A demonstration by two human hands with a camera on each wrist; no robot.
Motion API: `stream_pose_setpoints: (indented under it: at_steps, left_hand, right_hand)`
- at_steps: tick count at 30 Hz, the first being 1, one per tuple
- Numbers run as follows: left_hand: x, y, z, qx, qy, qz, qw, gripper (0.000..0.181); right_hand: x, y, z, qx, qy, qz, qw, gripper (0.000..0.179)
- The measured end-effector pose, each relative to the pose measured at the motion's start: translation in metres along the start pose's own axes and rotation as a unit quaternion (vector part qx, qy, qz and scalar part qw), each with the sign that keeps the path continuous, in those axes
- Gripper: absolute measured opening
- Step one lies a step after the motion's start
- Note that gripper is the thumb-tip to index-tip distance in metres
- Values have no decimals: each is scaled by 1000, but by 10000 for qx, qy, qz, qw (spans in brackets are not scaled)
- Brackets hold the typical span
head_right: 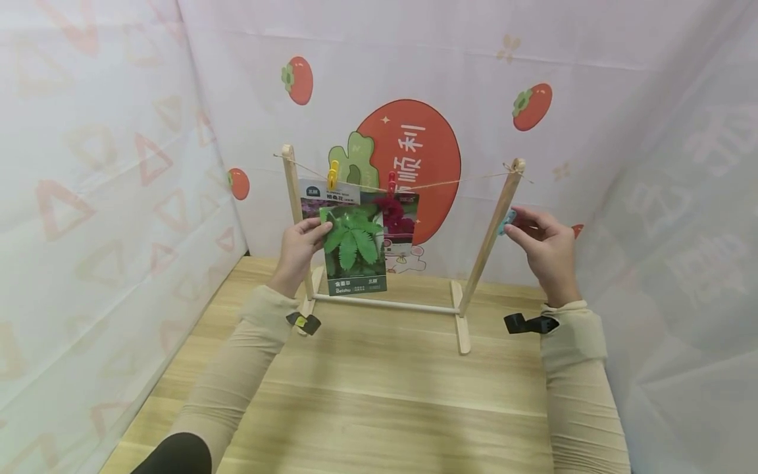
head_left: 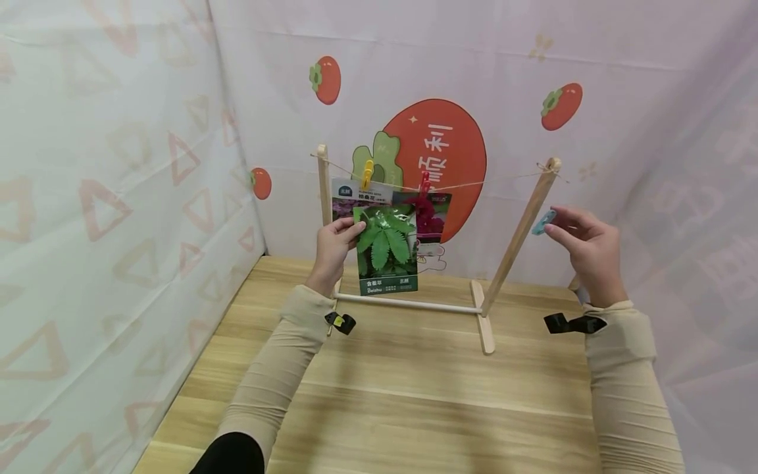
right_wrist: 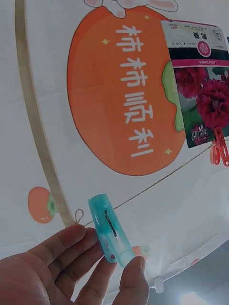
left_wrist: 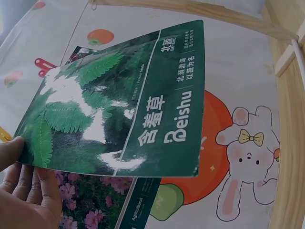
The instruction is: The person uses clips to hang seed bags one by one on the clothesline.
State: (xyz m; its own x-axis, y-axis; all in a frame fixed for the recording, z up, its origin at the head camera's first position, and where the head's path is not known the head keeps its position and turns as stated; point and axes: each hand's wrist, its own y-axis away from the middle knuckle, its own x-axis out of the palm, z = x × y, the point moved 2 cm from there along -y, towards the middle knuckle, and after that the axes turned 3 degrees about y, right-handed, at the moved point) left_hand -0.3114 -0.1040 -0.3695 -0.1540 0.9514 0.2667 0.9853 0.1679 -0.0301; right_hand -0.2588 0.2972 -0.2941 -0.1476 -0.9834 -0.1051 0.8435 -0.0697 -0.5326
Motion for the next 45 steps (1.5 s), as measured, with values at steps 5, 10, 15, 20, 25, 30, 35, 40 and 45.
stream_pose_setpoints:
  at_steps: [5, 10, 15, 20, 25, 30, 35, 40, 45]
  left_hand:
    - [14, 1, 8, -111, 164, -17, 9998, 24]
    - [31, 4, 16, -202, 266, 119, 9994, 23]
    - [47, 6, 19, -87, 280, 212, 9993, 25]
    - [65, 8, 29, -115, 16, 254, 9996, 25]
    - [85, 15, 44, -355, -194, 337, 9986, 25]
    - [102, 18, 51, -318, -153, 465, 9983, 26]
    - [114, 16, 48, -210, -347, 683, 9968, 25]
    - [124, 13, 42, -186, -618, 819, 9946, 25]
    - [133, 9, 38, -128, -570, 709, 9958, 25]
  right_hand:
    - [0, -8, 4, -230, 436, -20, 9988, 33]
    - [2, -16, 6, -409, 759, -131, 9962, 30]
    - [9, -23, 14, -1089, 939, -194, 9894, 28]
    - [14, -29, 20, -1215, 1569, -263, 9798, 28]
    - [19, -37, 21, -1060, 1915, -197, 9756, 29]
    - [27, -48, 20, -1205, 2004, -118, 9722, 28]
    - [34, -57, 23, -1367, 2236, -230, 9648, 24]
    - [40, -66, 24, -1311, 2373, -316, 9620, 23]
    - [51, -76, 22, -1379, 2400, -211, 9607, 20]
